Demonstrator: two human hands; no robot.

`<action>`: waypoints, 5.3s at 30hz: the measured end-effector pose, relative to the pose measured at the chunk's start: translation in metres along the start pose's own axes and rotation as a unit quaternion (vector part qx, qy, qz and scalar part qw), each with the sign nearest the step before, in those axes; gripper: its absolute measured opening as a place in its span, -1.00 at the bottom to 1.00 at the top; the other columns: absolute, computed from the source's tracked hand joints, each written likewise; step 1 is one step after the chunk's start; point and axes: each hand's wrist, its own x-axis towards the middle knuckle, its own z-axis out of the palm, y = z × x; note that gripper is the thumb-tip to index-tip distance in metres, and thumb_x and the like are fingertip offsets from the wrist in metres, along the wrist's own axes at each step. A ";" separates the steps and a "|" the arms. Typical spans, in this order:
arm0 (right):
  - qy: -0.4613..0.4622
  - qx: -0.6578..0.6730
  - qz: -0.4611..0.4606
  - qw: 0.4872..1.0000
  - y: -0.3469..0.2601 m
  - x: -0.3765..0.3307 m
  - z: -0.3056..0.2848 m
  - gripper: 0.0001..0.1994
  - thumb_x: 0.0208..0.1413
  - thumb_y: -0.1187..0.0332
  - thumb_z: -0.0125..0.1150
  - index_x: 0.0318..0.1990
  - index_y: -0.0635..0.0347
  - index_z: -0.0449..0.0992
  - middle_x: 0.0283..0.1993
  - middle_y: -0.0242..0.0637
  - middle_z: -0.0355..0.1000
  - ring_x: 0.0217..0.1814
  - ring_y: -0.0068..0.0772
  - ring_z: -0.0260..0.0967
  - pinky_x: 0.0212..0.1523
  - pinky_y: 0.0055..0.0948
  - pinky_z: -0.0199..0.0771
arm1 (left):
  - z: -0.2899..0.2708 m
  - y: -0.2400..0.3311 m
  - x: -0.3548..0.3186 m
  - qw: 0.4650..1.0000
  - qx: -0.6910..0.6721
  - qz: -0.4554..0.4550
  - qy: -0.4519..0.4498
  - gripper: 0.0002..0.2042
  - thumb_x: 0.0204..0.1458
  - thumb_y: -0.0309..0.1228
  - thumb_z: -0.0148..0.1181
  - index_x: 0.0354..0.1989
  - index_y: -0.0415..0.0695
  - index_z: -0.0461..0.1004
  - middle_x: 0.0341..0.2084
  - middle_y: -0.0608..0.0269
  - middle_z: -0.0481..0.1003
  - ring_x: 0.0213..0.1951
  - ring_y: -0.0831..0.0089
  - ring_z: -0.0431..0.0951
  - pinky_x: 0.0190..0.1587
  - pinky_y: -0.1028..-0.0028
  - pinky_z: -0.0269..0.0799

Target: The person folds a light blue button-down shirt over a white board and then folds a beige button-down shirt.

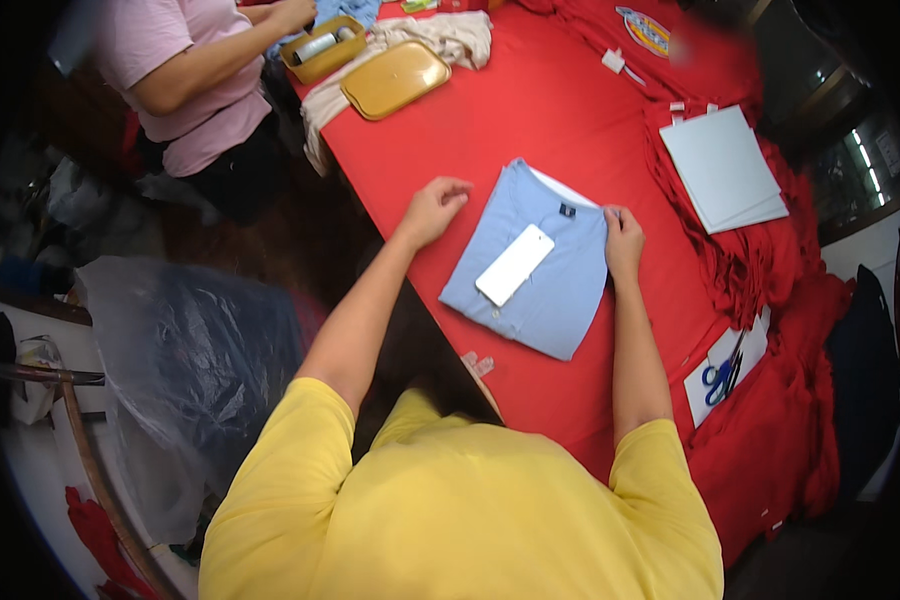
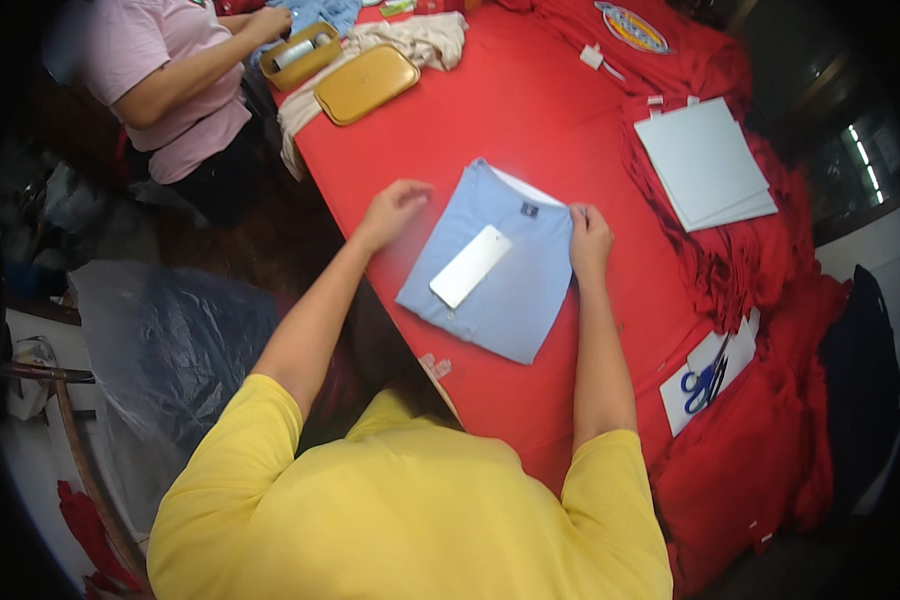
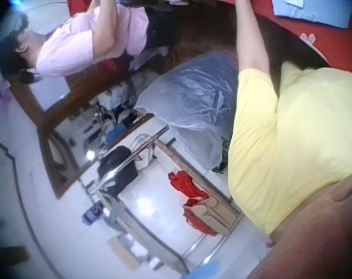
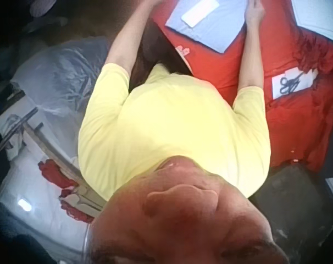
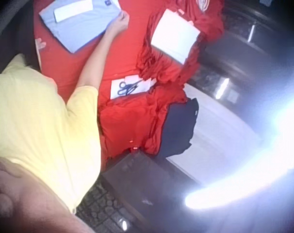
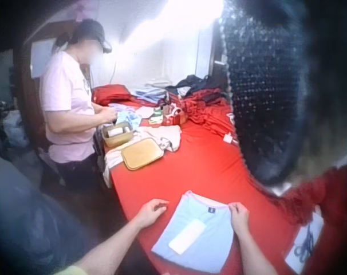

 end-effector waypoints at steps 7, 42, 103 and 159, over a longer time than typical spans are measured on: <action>0.002 0.015 -0.003 1.000 -0.005 0.000 -0.003 -0.79 0.14 0.33 0.12 -0.24 0.30 0.55 -0.35 -0.06 0.53 -0.27 -0.24 0.51 -0.21 -0.37 0.43 | 0.009 0.005 -0.005 0.991 0.060 0.073 0.099 -0.85 0.06 -0.50 0.12 -0.23 -0.23 0.54 -0.21 0.13 0.53 -0.23 0.32 0.58 -0.15 0.45 0.49; 0.069 -0.179 0.087 0.977 -0.068 -0.023 -0.013 -0.69 0.13 0.15 0.18 -0.31 0.29 0.47 -0.44 -0.15 0.43 -0.35 -0.24 0.38 -0.28 -0.33 0.36 | -0.058 0.026 0.059 0.961 0.152 -0.021 -0.228 -0.75 0.00 -0.38 0.29 -0.25 -0.28 0.44 -0.48 0.25 0.49 -0.42 0.54 0.47 -0.37 0.51 0.41; 0.129 0.106 0.354 0.920 -0.168 -0.161 0.041 -0.57 0.08 0.43 0.21 0.12 0.31 0.35 -0.32 -0.33 0.40 -0.30 -0.55 0.34 -0.20 -0.53 0.38 | 0.150 0.088 0.120 0.857 0.200 0.290 -0.377 -0.60 0.03 -0.10 0.20 -0.17 -0.22 0.52 -0.15 -0.06 0.51 -0.07 0.05 0.48 -0.01 0.16 0.33; 0.021 -0.166 0.153 0.974 0.006 0.085 0.012 -0.83 -0.03 0.45 0.23 -0.24 0.15 0.61 -0.21 -0.11 0.49 -0.14 -0.04 0.45 -0.08 -0.21 0.41 | 0.087 0.017 0.294 0.926 0.116 0.133 -0.332 -0.80 -0.03 -0.44 0.30 -0.22 -0.20 0.57 -0.55 0.36 0.45 -0.46 0.60 0.38 -0.34 0.56 0.30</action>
